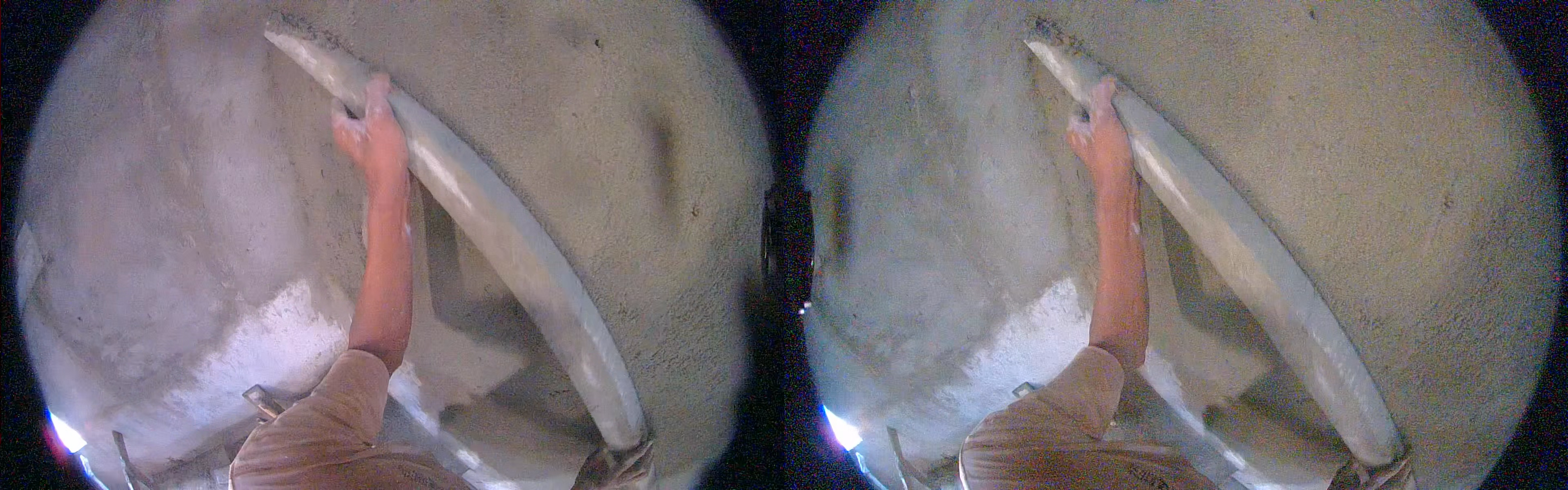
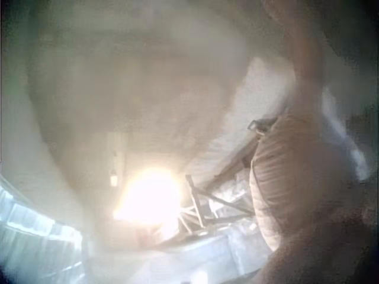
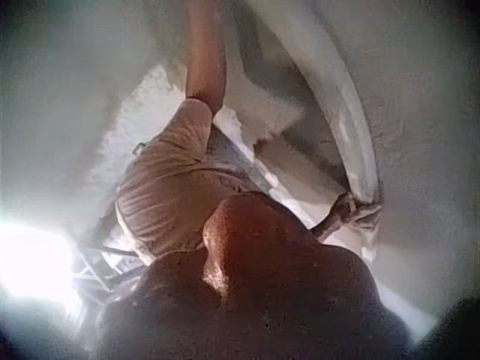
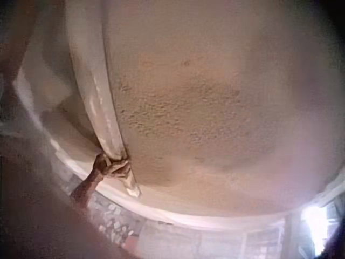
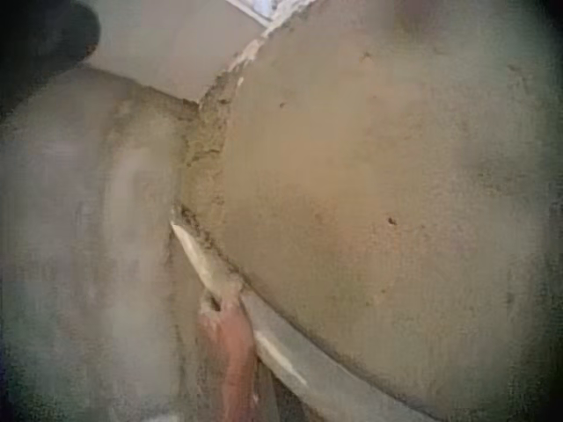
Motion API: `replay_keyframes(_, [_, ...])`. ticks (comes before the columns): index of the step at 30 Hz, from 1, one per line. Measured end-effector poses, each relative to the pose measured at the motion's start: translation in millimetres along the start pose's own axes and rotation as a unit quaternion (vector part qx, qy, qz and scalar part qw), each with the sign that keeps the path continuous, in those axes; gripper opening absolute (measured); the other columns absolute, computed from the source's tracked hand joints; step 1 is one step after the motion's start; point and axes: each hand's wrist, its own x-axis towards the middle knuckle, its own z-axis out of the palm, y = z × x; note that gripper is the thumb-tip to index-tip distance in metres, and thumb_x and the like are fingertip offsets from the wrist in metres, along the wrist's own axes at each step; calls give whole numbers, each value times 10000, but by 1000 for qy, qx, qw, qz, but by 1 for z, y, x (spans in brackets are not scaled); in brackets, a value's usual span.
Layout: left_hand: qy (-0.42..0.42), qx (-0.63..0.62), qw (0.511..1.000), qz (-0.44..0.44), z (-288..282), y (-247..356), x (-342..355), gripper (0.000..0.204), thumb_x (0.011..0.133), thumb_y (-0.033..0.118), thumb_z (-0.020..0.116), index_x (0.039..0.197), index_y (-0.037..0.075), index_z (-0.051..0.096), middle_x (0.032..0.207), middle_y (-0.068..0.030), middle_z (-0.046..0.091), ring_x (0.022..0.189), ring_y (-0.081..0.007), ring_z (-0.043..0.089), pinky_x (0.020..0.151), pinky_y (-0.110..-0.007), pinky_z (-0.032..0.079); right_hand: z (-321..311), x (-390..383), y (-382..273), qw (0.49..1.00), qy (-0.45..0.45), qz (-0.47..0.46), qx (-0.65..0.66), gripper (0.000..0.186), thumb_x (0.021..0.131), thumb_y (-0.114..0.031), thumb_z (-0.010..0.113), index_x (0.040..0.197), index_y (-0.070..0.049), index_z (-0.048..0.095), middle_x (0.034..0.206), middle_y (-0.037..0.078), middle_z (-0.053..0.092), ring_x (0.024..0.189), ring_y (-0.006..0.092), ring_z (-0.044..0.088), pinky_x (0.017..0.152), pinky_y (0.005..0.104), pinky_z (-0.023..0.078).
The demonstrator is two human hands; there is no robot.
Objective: Apply plaster to a corner and smooth it using a straight-edge tool and trowel.
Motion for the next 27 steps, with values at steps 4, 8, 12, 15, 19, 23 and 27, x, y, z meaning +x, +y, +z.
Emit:
replay_keyframes(4, [14, 91, 995, -43, -52, -31, -57, 711, 883, 251, 653, 1401, -124, 341, 1184, -226, 579, 1115, -293, 551, 974, -404, 426, -12, -39, 10, 999, -28, 1, 30, 638, 927, -517, 578, 1266, 24, 559, 1120, 222, 623, 985, 398, 599, 789, 542, 462])
replay_keyframes(8, [-6, 12, 997, -81, -79, -48, -75, 688, 889, 226, 654, 1403, -111, 345, 1157, -187, 587, 1063, -252, 562, 940, -380, 444, -14, -63, 11, 996, -81, 9, 26, 701, 875, -580, 619, 1303, -30, 541, 1126, 209, 631, 1007, 394, 597, 788, 538, 458])
replay_keyframes(12, [-28, 39, 997, -65, -46, -26, -34, 647, 882, 207, 663, 1372, -111, 383, 1116, -162, 590, 1002, -227, 559, 903, -362, 453, -15, -28, 3, 996, -87, -6, 34, 723, 868, -579, 628, 1323, -28, 519, 1135, 209, 628, 1003, 399, 591, 804, 549, 450])
replay_keyframes(15, [-12, 31, 998, -56, -35, -25, -23, 614, 878, 227, 670, 1330, -111, 428, 1071, -164, 589, 965, -232, 551, 888, -357, 448, -9, -22, 1, 997, -65, 4, 28, 698, 880, -551, 629, 1317, -19, 518, 1147, 212, 628, 1004, 412, 590, 826, 560, 443])
replay_keyframes(19, [-7, 94, 993, -75, -61, -43, -43, 668, 883, 299, 651, 1355, -103, 403, 1168, -183, 542, 1024, -260, 530, 915, -379, 433, -10, -41, 6, 995, -94, -1, 23, 674, 878, -559, 630, 1280, -23, 557, 1185, 200, 617, 1037, 398, 579, 849, 547, 452])
replay_keyframes(23, [11, 113, 991, -73, -106, -94, -101, 713, 883, 324, 636, 1394, -86, 356, 1265, -193, 483, 1102, -271, 490, 964, -397, 402, -22, -73, 14, 986, -165, 22, -25, 679, 874, -580, 618, 1279, -38, 564, 1208, 192, 606, 1057, 388, 577, 871, 538, 451])
replay_keyframes(27, [34, 59, 991, -116, -113, -95, -130, 559, 877, 307, 648, 1289, -37, 492, 1181, -138, 554, 1027, -229, 514, 924, -360, 407, -24, -88, 31, 986, -161, 28, -44, 696, 876, -590, 606, 1303, -44, 548, 1208, 198, 599, 1050, 396, 578, 869, 551, 457])
